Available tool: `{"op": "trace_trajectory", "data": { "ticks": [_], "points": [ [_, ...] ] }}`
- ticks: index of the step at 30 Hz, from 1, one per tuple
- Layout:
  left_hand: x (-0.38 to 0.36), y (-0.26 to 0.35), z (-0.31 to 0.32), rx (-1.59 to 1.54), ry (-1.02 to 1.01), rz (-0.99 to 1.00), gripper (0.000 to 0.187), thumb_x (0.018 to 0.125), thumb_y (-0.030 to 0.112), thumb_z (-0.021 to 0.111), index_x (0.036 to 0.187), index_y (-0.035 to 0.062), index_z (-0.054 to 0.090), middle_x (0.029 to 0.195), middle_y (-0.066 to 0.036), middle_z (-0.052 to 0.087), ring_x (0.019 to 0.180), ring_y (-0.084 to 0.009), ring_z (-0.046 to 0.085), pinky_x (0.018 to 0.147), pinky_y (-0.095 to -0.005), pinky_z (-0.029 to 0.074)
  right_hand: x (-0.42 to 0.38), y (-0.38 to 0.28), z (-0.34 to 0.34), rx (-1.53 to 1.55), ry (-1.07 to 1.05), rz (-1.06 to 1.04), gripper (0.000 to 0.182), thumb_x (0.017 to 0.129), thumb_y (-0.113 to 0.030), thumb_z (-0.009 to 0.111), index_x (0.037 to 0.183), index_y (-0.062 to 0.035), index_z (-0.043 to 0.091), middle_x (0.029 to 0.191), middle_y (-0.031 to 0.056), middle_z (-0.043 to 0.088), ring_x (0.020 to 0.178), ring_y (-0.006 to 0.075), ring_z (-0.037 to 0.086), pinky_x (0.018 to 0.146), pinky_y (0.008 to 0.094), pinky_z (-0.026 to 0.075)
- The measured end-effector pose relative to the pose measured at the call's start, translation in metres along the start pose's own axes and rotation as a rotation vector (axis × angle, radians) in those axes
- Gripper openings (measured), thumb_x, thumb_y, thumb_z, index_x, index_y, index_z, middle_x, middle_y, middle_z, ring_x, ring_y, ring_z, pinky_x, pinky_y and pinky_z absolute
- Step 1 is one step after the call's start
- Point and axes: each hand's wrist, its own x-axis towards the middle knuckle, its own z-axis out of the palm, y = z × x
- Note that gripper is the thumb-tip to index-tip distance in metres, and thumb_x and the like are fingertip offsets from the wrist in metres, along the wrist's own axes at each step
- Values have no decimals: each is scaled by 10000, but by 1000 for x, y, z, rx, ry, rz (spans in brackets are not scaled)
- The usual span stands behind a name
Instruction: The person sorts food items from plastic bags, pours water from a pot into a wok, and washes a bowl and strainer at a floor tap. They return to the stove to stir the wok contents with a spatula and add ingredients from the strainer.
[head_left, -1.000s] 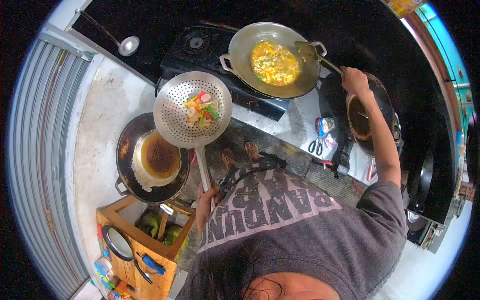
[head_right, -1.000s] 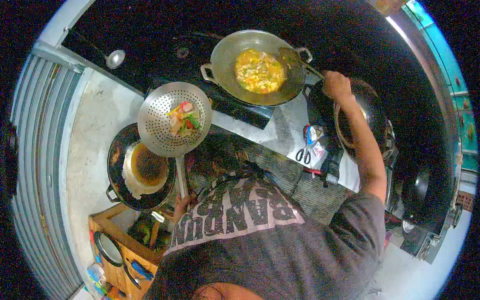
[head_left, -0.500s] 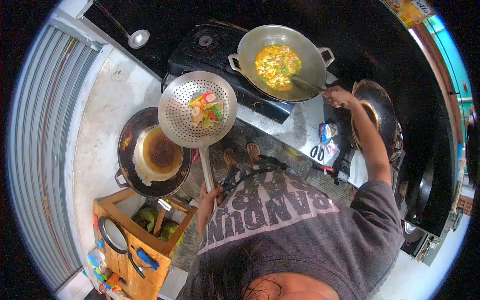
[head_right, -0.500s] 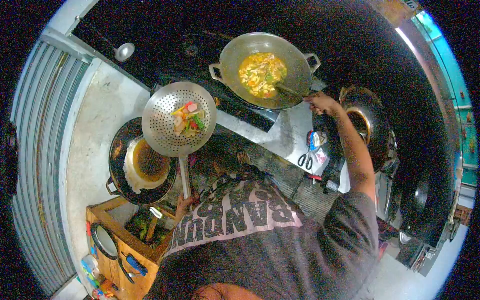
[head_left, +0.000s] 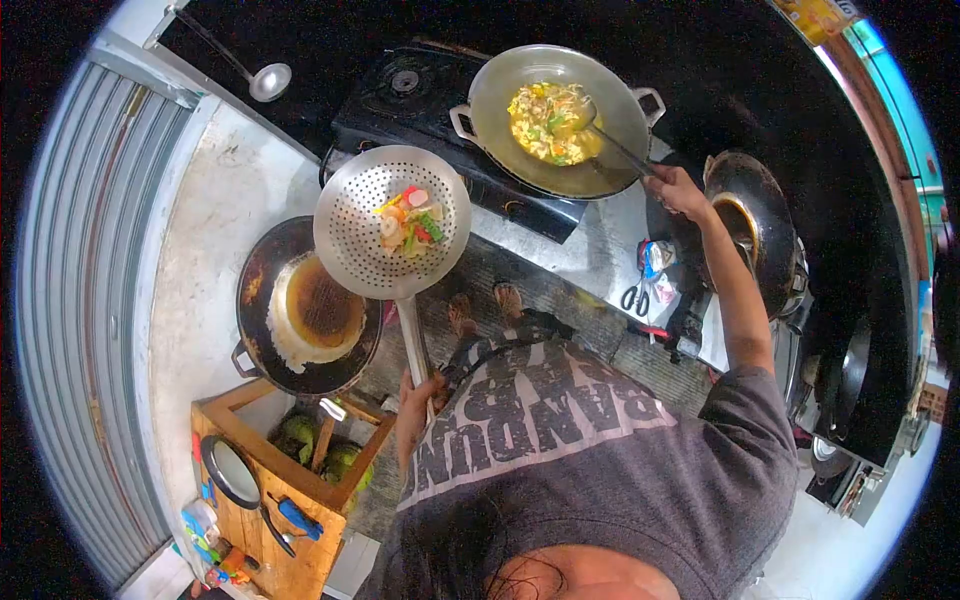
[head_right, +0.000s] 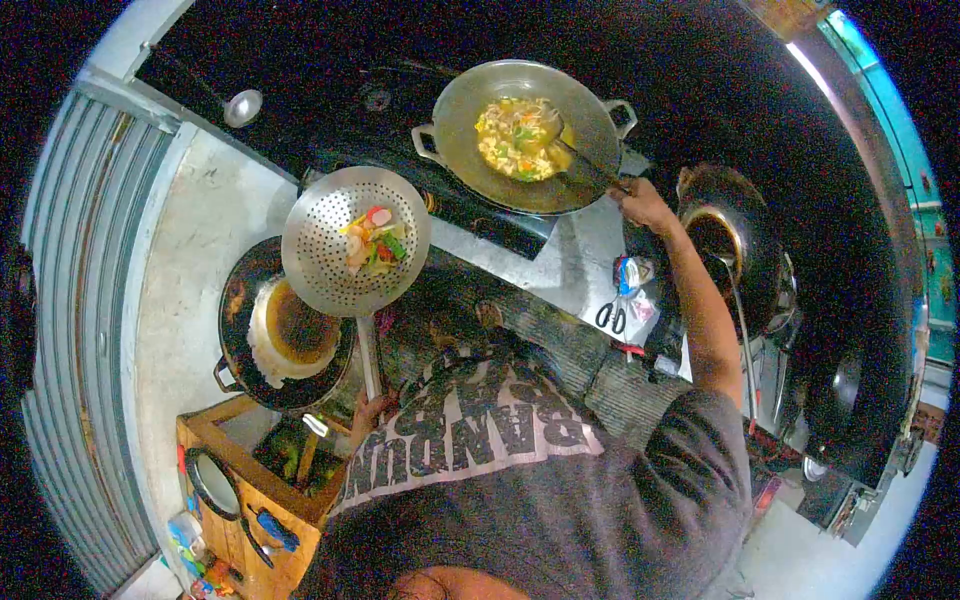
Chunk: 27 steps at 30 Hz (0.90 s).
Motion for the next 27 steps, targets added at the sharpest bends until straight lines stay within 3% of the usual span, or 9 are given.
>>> {"op": "trace_trajectory", "data": {
  "ticks": [6,12,15,18,19,21,22,23,27],
  "points": [
    [5,4,-10,66,-96,21,284,695,68,600,912,40,419,607,-18,455,470,-97,429,420,-219,324,-14,-7,-1,-605,259,-204,375,803,-167,547,1128,17,515,639,84,541,506,131,486,515,292,399],
    [4,11,-10,71,-48,-4,283,690,74,607,900,38,421,626,-25,460,465,-102,425,420,-222,321,-40,-26,22,-679,204,-316,358,774,-198,566,1063,12,549,836,219,603,774,307,605,687,370,448],
    [7,7,-21,42,-137,24,293,692,76,608,918,34,425,639,-28,470,478,-102,431,433,-223,328,-52,-42,23,-736,191,-198,339,772,-226,557,1040,-17,569,910,239,586,859,365,579,737,407,448],
    [4,8,-21,-10,-140,49,295,694,83,609,923,35,429,640,-26,470,487,-103,434,442,-221,328,-40,-38,4,-924,321,-146,319,773,-239,547,1024,-46,586,891,222,596,855,366,575,742,415,454],
    [5,7,-21,21,-137,36,293,696,83,608,923,36,429,642,-26,470,486,-103,434,441,-220,327,-38,-38,-9,-891,341,-195,320,745,-287,574,902,-9,591,845,233,581,814,391,566,745,454,451],
    [10,6,-25,85,-133,8,288,698,84,605,922,38,430,647,-26,472,486,-102,433,439,-217,324,-10,-18,-53,-1051,346,-109,361,732,-319,573,927,-16,570,890,207,590,815,382,579,732,448,468],
    [8,9,-23,66,-131,5,286,699,80,604,922,38,430,652,-27,474,486,-102,433,439,-216,325,-26,-53,-51,-1050,420,-76,281,763,-260,548,915,-38,627,805,217,604,805,374,582,690,427,465],
    [3,13,-21,48,-130,2,284,700,76,602,922,39,429,657,-29,475,486,-101,433,438,-216,325,-17,-56,-67,-1111,363,-158,267,752,-237,549,790,18,620,676,209,601,644,337,608,564,399,476],
    [5,13,-18,0,-151,41,267,701,75,598,907,39,432,647,-30,477,472,-98,429,428,-220,324,-24,-126,-80,-920,-24,210,263,750,-215,547,640,22,570,508,113,517,399,184,486,364,300,377]
  ]
}}
